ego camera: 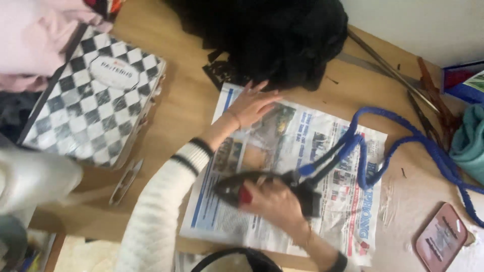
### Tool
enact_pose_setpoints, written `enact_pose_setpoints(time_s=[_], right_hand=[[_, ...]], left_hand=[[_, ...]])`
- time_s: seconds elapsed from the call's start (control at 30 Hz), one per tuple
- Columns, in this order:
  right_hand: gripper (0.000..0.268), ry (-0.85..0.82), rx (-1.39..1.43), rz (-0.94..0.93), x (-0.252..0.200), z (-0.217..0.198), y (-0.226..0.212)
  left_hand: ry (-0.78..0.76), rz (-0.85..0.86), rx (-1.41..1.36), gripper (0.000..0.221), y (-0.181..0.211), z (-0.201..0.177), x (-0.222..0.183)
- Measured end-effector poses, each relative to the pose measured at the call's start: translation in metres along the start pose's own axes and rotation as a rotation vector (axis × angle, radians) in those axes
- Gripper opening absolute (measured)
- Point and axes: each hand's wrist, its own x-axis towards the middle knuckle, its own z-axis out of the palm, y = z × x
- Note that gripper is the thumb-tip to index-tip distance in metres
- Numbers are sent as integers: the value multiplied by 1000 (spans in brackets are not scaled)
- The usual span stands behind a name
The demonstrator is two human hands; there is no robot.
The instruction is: The person is using an industrial steam iron to press and flatten a newspaper on a wooden table, flipping through the pages to iron both sides.
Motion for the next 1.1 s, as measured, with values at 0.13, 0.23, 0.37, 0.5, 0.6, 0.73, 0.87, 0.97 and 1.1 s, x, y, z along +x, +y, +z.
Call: enact_pose_setpoints(time_s=[0.13, 0.23, 0.37, 0.5, 0.6, 0.73, 0.87, 0.97, 1.1], right_hand=[[72, -123, 74, -21, -7, -25, -4], [73, -188, 137, 23, -9, -23, 0], [71, -321, 151, 141, 2, -17, 7], [76, -190, 142, 164, 32, -11, 38], [50, -99, 172, 222, 75, -21, 70], [39, -53, 103, 434, 101, -6, 116], [46, -52, -170, 438, 127, 15, 153], [48, -68, -156, 506, 138, 35, 155], [48, -99, -44, 528, 165, 36, 145]], left_hand=[[-691, 7, 39, 49, -36, 32, 58], [-531, -24, 261, 45, -105, 71, 56], [-382, -315, 492, 37, -173, 58, 70], [-524, -526, 518, 33, -179, 20, 98], [-600, -533, 601, 52, -181, 16, 84], [-568, -430, 421, 51, -182, 6, 56], [-646, -391, 234, 60, -167, -15, 45], [-548, -447, 115, 62, -166, -6, 26], [-258, -483, -187, 47, -172, -10, 14]])
